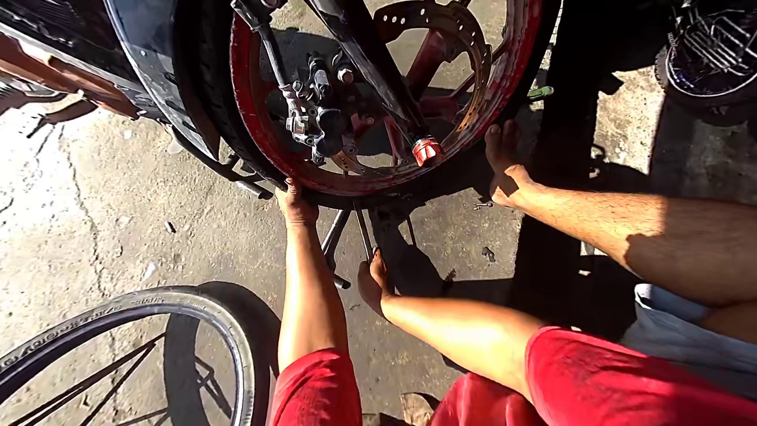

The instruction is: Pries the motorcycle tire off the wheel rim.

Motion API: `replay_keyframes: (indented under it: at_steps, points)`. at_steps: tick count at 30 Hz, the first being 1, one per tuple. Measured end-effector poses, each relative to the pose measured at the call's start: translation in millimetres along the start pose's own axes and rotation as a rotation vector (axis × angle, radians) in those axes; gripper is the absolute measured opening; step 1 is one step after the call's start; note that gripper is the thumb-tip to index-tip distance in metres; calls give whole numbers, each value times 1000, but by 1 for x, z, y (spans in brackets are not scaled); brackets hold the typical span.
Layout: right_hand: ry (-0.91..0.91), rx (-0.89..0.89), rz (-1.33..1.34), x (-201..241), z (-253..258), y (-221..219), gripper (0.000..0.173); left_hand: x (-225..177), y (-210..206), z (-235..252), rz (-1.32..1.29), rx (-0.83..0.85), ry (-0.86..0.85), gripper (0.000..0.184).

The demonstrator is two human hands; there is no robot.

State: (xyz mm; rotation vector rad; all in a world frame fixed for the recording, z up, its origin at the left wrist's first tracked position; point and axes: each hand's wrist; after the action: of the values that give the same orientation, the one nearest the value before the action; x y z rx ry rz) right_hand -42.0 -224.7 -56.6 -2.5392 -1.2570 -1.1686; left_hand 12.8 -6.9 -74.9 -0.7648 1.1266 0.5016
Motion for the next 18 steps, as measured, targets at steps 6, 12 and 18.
replay_keyframes:
  at_steps: [6,12,18]
  points:
    - [8,37,-27,2,-8,0,40,5,-7,-18,46,-101,54,112]
    - [91,40,-138,-18,12,19,46,52,-50,-73,-159,-249,229,81]
    - [146,36,-396,-6,24,88,42,61,-47,-68,-194,-282,197,79]
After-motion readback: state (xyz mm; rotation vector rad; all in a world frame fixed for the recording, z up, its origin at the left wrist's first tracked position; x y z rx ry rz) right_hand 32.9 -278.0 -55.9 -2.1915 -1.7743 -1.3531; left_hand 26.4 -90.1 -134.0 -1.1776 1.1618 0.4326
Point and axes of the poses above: each hand's wrist, its own z-axis towards the middle knuckle, its own y-axis out of the back of the hand, x = y × z, and after that the axes turned 8 degrees about z, right-handed
